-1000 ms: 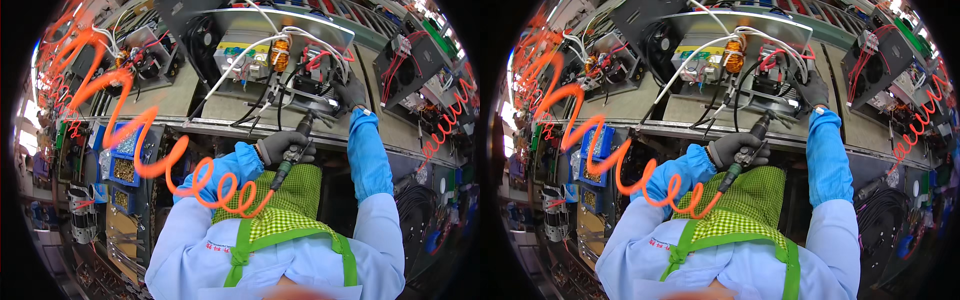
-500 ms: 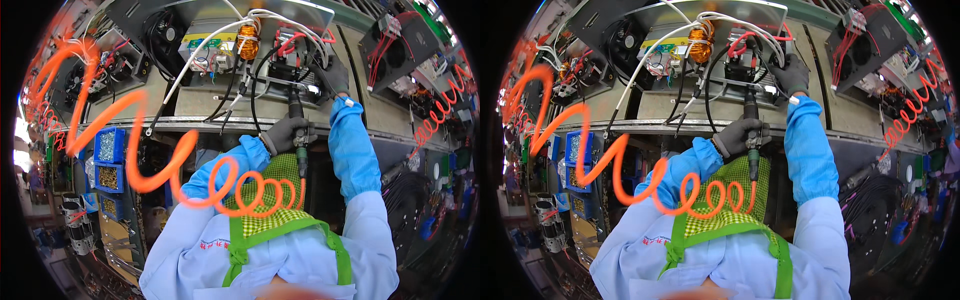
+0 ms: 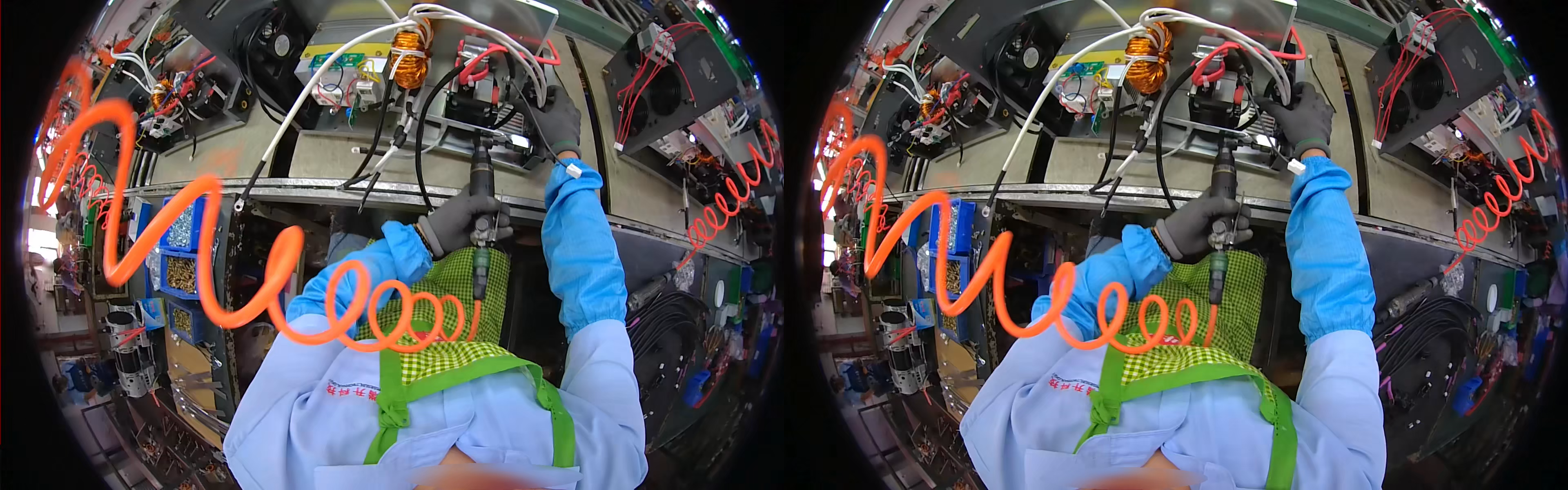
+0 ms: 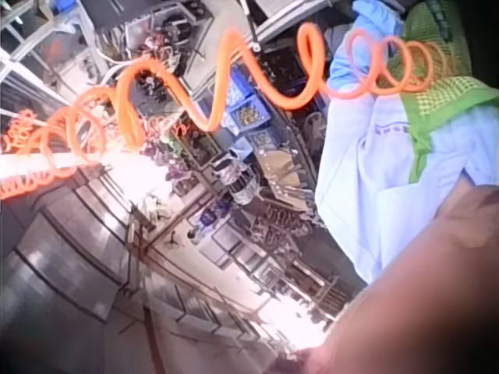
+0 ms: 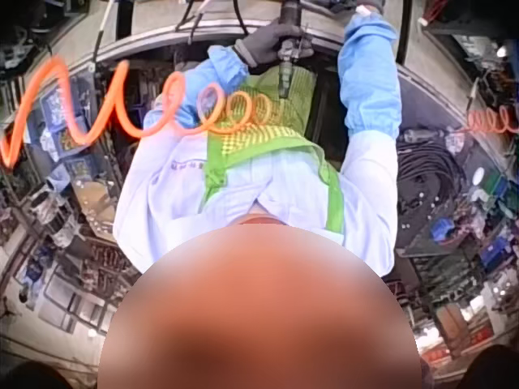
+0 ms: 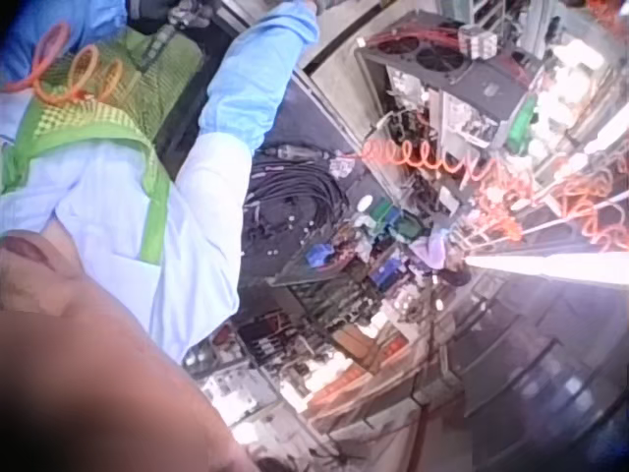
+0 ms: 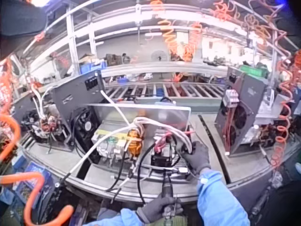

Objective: Assembling and wiring components inside an electronic enclosure on a factory floor.

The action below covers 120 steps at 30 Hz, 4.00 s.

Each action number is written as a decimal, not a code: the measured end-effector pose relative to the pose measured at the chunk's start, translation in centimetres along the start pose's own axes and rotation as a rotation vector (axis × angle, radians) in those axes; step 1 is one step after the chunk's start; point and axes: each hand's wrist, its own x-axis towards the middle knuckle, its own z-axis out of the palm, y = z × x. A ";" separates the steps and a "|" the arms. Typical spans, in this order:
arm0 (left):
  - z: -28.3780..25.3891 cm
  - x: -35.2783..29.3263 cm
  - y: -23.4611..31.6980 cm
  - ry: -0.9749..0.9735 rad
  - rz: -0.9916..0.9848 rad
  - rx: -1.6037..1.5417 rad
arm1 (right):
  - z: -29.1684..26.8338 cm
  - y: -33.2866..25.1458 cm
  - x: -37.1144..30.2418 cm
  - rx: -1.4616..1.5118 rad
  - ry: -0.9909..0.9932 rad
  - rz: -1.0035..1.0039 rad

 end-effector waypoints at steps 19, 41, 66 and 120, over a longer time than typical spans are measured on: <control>0.3 1.0 1.6 -0.001 -0.087 0.184 | 0.4 1.3 0.1 0.006 0.157 -0.056; -4.4 -4.5 6.5 -0.318 -0.206 0.160 | 0.3 2.1 -0.4 0.267 0.079 -0.097; 0.3 -0.3 2.1 -0.038 -0.089 -0.234 | 0.2 0.9 0.0 0.278 0.023 -0.032; -7.4 -38.6 11.2 0.578 0.601 0.261 | -0.4 2.4 0.4 0.351 -0.137 -0.126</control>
